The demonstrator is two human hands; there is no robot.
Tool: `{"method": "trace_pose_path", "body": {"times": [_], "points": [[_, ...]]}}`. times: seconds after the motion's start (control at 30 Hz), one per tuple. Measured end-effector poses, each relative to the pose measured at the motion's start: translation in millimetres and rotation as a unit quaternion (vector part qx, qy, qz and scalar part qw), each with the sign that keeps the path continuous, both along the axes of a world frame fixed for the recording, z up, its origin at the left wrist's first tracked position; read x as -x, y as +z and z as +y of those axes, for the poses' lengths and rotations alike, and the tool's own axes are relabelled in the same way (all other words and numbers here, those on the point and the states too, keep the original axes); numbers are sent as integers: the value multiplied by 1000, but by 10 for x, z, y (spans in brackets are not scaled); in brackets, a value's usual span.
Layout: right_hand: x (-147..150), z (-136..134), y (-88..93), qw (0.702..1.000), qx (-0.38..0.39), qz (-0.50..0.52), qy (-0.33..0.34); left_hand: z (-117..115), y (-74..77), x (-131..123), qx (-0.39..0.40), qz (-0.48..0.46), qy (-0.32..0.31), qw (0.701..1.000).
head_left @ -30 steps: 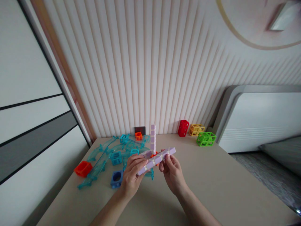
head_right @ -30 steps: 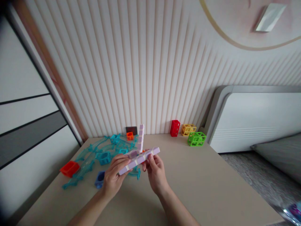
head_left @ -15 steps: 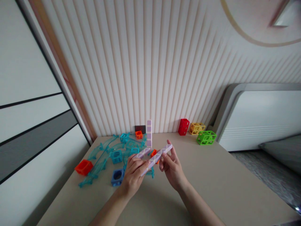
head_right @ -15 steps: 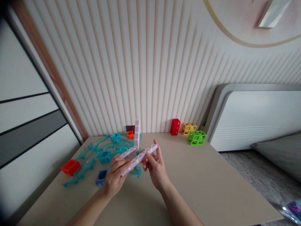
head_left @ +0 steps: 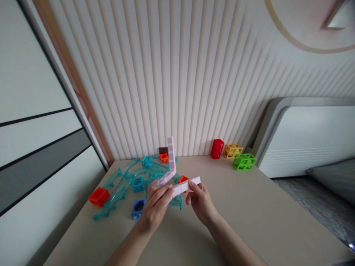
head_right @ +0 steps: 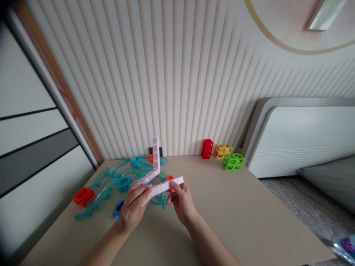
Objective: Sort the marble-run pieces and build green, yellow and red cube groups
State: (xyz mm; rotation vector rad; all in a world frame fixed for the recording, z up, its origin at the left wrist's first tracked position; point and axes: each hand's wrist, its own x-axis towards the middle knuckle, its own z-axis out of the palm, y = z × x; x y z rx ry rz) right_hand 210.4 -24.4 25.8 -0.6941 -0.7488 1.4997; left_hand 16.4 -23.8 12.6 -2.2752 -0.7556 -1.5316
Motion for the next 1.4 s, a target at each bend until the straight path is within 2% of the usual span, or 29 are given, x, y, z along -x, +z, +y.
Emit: {"method": "trace_pose_path", "body": {"times": [0.17,0.27,0.33,0.4,0.53,0.6,0.67,0.8,0.97,1.07,1.27,1.4], "points": [[26,0,-40,999,14,-18,39,-7,52,67,-25,6,26,999],[-20,6,-36,999,-12,-49,-17,4,80,50,-26,7,27,999],[-63,7,-41,991,-62,-106,-54,13,97,15,-17,-9,29,999],[-106,5,-54,966,-139,-209,-72,19,104,-19,-1,-39,33,999],[-167,2,-64,867,-274,-389,-146,26,97,-50,20,-72,40,996],[-187,2,-51,830,-300,-433,-183,23,109,-51,22,-64,40,997],[-203,-2,-44,811,-299,-465,-192,11,142,-48,29,-63,46,997],[-206,-41,-82,793,-273,-526,-142,-37,230,-7,40,-82,55,994],[-126,-138,-118,738,-338,-583,-38,-51,254,89,40,-62,38,997],[-80,-181,-95,746,-339,-573,-5,-32,245,117,28,-29,50,998],[-62,-196,-14,808,-298,-503,72,-10,259,142,-8,-25,80,996],[-49,-200,-12,820,-286,-487,91,10,217,184,-24,-25,79,996]]}}
